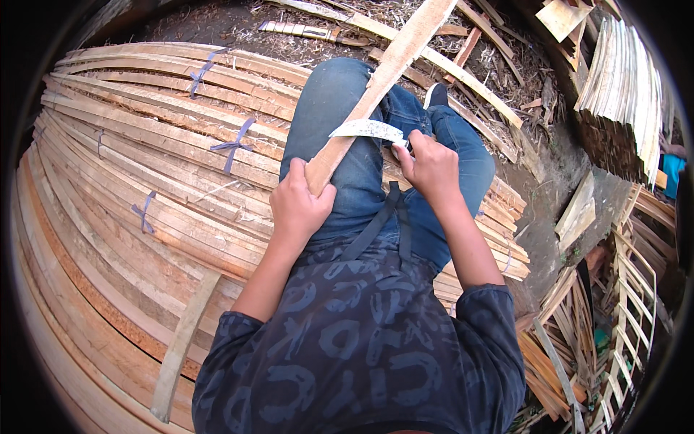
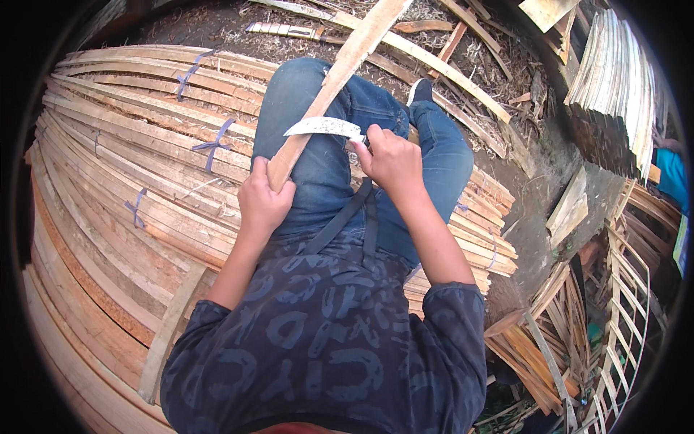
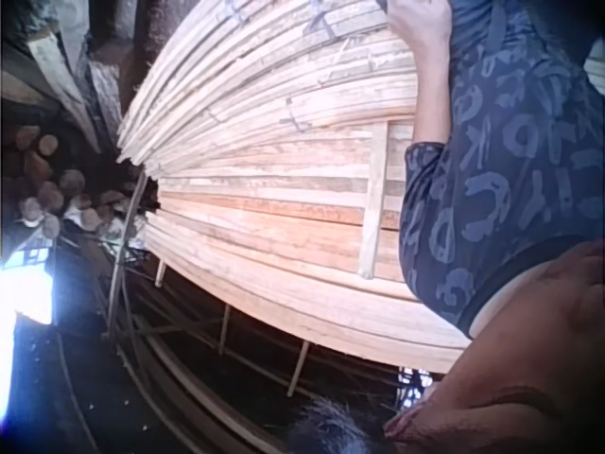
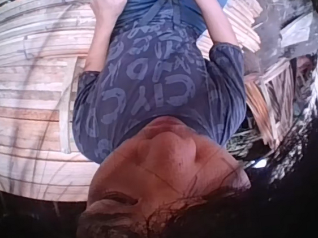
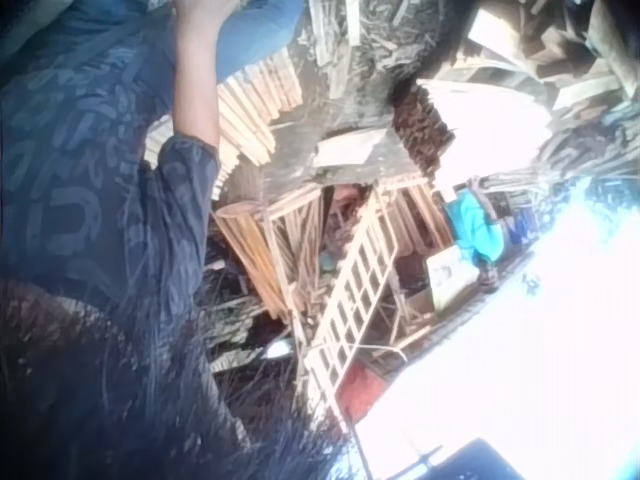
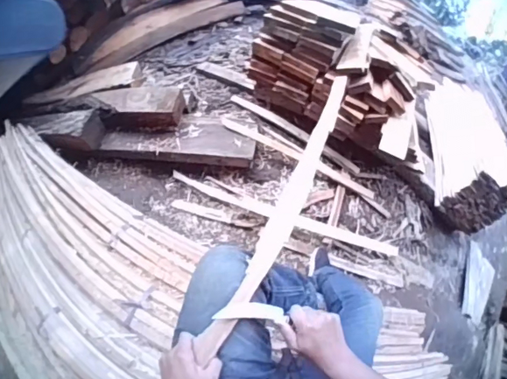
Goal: The person sits on the ground and uses a curved knife to shave and shape a long, thin piece of wood. They hold the wood with their left hand and repeatedly scrape the surface with the knife in their right hand, creating wood shavings.
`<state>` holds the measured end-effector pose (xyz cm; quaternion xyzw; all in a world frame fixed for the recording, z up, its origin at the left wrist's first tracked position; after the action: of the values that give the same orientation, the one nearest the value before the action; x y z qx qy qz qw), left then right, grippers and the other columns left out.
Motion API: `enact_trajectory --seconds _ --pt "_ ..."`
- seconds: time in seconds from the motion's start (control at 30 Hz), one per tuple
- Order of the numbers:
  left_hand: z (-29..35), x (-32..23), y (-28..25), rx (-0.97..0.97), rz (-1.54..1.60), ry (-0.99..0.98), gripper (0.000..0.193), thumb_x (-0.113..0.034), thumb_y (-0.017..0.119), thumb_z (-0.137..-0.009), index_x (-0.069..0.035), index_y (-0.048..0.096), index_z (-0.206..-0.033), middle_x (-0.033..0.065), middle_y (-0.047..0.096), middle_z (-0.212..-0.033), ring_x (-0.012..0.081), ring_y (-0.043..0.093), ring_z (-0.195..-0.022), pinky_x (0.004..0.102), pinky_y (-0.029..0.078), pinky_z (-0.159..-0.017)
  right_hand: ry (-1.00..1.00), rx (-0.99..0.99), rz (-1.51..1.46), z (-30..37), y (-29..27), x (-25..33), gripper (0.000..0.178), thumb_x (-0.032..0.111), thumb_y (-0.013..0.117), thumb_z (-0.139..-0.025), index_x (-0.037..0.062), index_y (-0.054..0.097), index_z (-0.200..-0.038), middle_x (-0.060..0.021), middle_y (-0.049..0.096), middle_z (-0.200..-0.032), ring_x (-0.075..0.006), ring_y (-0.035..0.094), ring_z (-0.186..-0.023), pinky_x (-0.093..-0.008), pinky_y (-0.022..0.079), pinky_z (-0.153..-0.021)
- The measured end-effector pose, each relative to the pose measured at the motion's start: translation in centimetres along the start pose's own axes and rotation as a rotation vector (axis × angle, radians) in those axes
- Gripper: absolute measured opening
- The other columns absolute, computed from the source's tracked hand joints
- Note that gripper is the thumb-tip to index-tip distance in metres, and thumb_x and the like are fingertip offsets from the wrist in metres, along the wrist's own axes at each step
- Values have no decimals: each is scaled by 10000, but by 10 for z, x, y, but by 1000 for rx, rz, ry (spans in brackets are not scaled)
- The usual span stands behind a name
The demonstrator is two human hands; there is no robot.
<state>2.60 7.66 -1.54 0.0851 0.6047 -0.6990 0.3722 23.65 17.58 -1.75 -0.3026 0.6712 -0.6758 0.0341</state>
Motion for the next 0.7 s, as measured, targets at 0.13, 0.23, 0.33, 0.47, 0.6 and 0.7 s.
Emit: enact_trajectory --seconds 0.13,0.23,0.33,0.47,0.6,0.7 --pt "-3 -5 -3 4 -4 -3 318 -221 653 -720 -31 498 -922 231 604 -689 449 615 -698 493 483 -622 -5 -32 55 -6 0 -12 354 397 645 -867 91 509 -752 -76 583 -616 -267 627 -545 -381 480 -452" --pt "-3 -2 -1 33 -22 -22 353 -248 660 -717 -20 491 -925 243 619 -744 451 621 -723 507 491 -643 28 -82 110 -11 -1 -21 358 407 634 -873 93 508 -755 -72 583 -618 -267 626 -547 -384 478 -453" --pt "-5 -1 1 68 -28 -48 377 -267 669 -716 -14 486 -927 249 629 -774 451 627 -741 515 497 -657 50 -101 141 -17 -4 -30 362 416 624 -880 95 507 -762 -74 583 -623 -280 628 -559 -393 476 -461" --pt "-5 1 1 99 -58 -61 396 -278 679 -716 -11 483 -931 250 631 -775 448 631 -745 516 503 -664 90 -134 144 -17 -8 -32 365 411 610 -897 84 514 -765 -91 600 -634 -312 628 -572 -416 480 -481" --pt "-4 4 2 77 -61 -24 406 -284 685 -711 -10 478 -929 247 629 -766 449 629 -737 516 505 -664 243 -164 228 -28 -31 -87 381 401 585 -919 66 528 -746 -124 623 -646 -362 618 -580 -455 473 -490" --pt "-4 5 2 67 -49 -12 395 -284 681 -709 -15 467 -904 246 622 -752 452 624 -727 522 498 -656 279 -105 177 -15 -34 -78 374 386 592 -919 69 519 -736 -117 615 -631 -349 618 -567 -452 462 -479"
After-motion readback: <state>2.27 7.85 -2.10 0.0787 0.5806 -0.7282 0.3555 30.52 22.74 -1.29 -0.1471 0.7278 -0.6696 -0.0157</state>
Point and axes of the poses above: each hand's wrist, its own z-axis away from the middle knuckle, its own y-axis out of the palm, x = y × z, the point moved 8 cm from there along -z, towards the middle knuckle
